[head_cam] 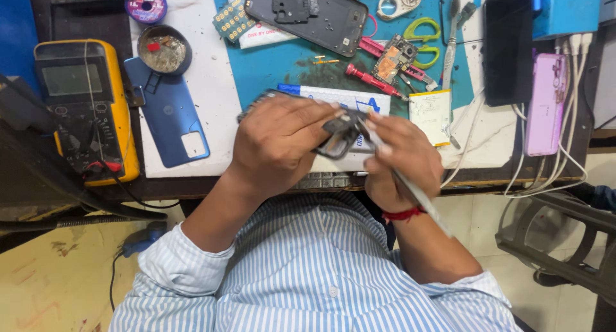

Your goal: The person disassembles a smartphone, removes the back cover, and uses a blue plastic tool to pry open the device. They then use a red marker to apply substance to the internal components and a screwdriver to adjust parts inside the phone.

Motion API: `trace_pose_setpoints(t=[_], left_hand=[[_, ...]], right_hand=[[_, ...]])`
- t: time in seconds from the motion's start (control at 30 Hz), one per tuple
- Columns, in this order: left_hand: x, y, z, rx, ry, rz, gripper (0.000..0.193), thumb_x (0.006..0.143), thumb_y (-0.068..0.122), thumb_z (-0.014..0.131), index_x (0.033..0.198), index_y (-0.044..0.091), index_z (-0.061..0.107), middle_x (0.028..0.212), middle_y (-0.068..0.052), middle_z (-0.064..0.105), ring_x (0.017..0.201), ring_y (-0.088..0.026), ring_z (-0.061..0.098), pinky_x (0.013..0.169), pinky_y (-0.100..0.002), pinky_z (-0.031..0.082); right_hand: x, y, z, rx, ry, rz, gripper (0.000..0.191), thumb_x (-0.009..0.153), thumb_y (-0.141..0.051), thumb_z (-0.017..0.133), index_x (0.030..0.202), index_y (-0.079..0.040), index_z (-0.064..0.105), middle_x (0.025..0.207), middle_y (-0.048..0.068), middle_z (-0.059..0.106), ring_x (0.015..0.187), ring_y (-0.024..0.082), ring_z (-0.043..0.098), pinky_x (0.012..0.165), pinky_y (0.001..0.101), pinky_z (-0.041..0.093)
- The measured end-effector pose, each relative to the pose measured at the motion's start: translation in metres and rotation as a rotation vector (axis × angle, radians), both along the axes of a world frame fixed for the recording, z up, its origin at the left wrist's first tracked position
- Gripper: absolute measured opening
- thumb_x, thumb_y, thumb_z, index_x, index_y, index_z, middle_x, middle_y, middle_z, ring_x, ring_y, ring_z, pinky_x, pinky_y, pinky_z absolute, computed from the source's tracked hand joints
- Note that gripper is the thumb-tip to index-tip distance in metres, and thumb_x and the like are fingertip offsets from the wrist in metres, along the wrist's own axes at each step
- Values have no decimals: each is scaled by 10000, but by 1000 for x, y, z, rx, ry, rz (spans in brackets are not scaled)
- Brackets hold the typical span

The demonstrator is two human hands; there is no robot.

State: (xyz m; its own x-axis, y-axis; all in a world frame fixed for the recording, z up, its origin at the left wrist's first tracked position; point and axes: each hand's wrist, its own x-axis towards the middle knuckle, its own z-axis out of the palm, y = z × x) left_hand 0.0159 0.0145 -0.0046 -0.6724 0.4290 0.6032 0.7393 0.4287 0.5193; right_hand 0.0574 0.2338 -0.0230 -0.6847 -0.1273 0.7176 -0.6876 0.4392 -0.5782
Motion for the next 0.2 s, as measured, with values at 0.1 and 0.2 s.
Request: trace_pose_setpoints(t=[0.1,0.2], left_hand=[[0,7,-8,-217,90,133,259,911,101,712,1156,22,736,1209,-94,729,1091,-244,689,961,-421,492],[2,13,-22,-318,48,171,318,908,123,705,1208,19,724,1254,-101,709,1157,-245,662,999,-410,452]], right_hand=[[2,-6,-26,-292,-279,-104,235,1115,-199,699,1303,-83,617,1204,267,718,1161,395,704,1026,409,567],[3,-1,-57,-637,-508,-132,287,1119,-186,744,1356,-49,657,1251,301,716,1198,423,671,1097,443,538]])
